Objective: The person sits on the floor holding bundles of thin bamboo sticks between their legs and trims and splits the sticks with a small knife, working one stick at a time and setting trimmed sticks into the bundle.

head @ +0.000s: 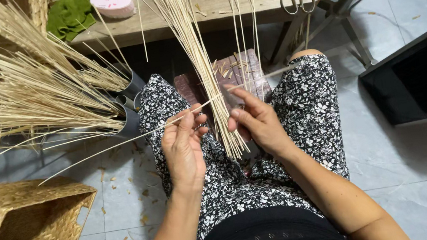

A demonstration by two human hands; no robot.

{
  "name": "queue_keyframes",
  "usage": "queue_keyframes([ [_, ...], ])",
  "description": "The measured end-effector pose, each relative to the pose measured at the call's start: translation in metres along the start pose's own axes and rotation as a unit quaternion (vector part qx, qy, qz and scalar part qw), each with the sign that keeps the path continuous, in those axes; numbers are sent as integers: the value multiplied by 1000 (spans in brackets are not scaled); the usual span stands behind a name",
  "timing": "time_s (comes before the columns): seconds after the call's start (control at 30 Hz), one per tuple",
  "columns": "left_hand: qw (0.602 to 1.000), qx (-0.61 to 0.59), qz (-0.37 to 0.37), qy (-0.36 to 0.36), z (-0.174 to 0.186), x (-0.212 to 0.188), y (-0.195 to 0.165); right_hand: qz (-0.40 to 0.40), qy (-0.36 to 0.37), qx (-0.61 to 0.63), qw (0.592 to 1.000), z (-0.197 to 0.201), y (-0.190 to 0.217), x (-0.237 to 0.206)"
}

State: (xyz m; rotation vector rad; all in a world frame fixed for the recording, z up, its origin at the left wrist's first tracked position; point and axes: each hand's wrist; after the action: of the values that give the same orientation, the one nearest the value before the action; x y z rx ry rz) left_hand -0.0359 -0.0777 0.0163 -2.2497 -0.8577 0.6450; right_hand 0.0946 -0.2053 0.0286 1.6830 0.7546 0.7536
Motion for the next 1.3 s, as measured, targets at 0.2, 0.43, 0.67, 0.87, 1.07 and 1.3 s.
queue_keyframes([
  [0.2,1000,16,-18,-8,11,2,-7,25,-70,-21,997,37,-8,9],
  [0.43,998,34,-28,-33,20,4,-14,40,-167,-49,984,78,-14,14],
  [0.67,998,39,-46,-30,27,6,-20,75,-195,-37,977,116,-12,12],
  [0.87,996,56,-51,-44,31,6,-24,92,-215,-8,972,129,0,6],
  [1.07,997,54,-44,-46,33,9,-22,86,-233,11,969,134,0,5],
  [1.3,993,62,-72,-70,47,11,-39,100,-247,71,961,164,4,-4],
])
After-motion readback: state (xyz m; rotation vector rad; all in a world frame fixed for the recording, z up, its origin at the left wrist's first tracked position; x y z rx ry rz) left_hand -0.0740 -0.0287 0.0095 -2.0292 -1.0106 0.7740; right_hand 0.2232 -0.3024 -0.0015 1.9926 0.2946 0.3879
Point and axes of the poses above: each hand's wrist, its own x-axis towards the middle knuckle, its own z-axis out of the back of the hand, y = z × x, and after that the axes turned 7 degrees about z, right-handed
